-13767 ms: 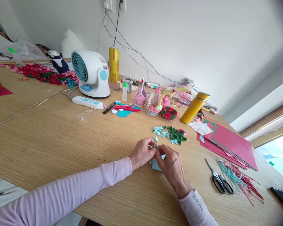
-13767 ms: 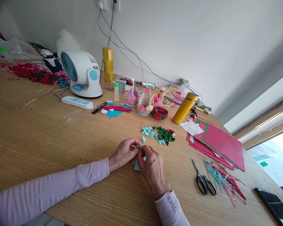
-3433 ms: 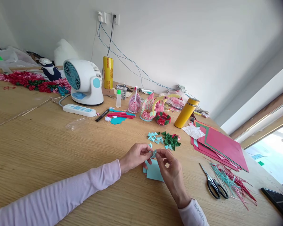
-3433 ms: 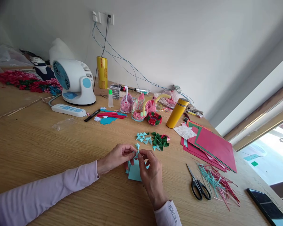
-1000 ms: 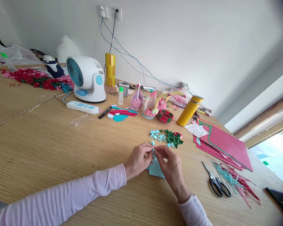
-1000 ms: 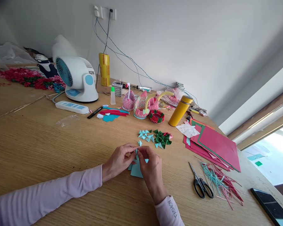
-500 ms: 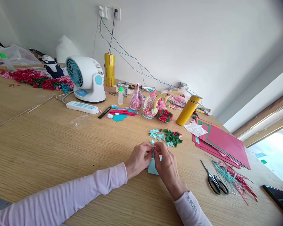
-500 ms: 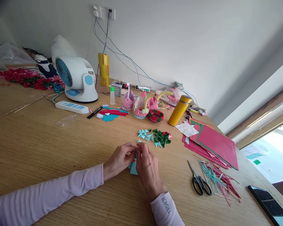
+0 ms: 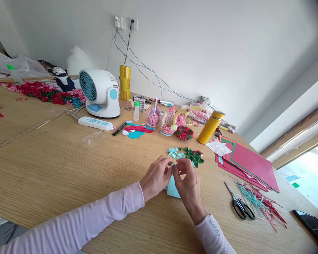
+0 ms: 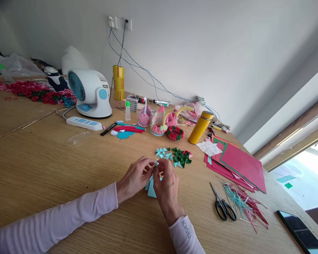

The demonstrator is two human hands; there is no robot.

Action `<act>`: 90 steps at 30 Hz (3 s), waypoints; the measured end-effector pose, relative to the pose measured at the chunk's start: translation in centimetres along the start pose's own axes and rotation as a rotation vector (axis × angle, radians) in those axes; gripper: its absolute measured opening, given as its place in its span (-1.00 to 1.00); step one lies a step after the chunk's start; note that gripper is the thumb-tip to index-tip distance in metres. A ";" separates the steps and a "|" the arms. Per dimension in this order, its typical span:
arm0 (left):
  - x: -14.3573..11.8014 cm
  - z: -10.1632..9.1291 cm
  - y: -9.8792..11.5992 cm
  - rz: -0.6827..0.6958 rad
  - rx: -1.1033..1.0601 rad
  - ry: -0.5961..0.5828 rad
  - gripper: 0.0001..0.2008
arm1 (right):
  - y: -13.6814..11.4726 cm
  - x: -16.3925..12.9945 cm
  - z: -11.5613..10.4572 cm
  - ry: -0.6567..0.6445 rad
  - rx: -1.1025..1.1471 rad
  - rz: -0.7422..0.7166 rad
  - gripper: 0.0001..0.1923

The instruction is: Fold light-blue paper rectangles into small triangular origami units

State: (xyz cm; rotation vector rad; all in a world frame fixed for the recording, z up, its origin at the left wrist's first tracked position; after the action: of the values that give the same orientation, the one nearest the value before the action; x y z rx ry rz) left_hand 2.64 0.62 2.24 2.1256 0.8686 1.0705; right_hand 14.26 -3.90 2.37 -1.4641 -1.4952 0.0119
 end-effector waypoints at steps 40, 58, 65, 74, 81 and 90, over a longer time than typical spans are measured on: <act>-0.6 -0.7 -2.1 -0.459 -0.843 -0.207 -0.63 | 1.2 0.0 0.4 -0.294 0.858 0.451 -0.75; -0.7 -0.2 -2.8 -0.438 -0.786 -0.242 -0.68 | 1.5 -0.9 0.6 -0.326 0.949 0.576 -0.59; -0.6 -0.3 -3.2 -0.386 -0.696 -0.158 -0.72 | 2.2 -1.4 1.7 -0.318 0.913 0.617 -0.57; -0.2 -0.7 -3.3 -0.379 -0.545 -0.166 -0.73 | 2.7 -1.3 1.5 -0.366 0.876 0.652 -0.64; -0.1 -1.0 -3.3 -0.455 -0.518 -0.101 -0.78 | 2.9 -1.6 1.7 -0.287 0.800 0.625 -0.70; -0.8 -0.4 -3.2 -0.473 -0.592 -0.093 -0.71 | 3.0 -1.7 1.0 -0.264 0.684 0.536 -0.71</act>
State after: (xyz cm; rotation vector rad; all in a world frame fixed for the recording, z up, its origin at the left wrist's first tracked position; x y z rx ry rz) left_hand 1.02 2.04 -0.23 1.3796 0.8246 0.8361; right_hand 15.43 -3.79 -1.06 -1.2634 -1.0819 0.9756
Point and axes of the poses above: each hand's wrist, its own x-axis towards the middle knuckle, its own z-axis out of the palm, y = z × x, the point moved 3 cm from there along x, towards the middle knuckle, and after that the axes turned 1 degree about z, right-handed, at the moved point
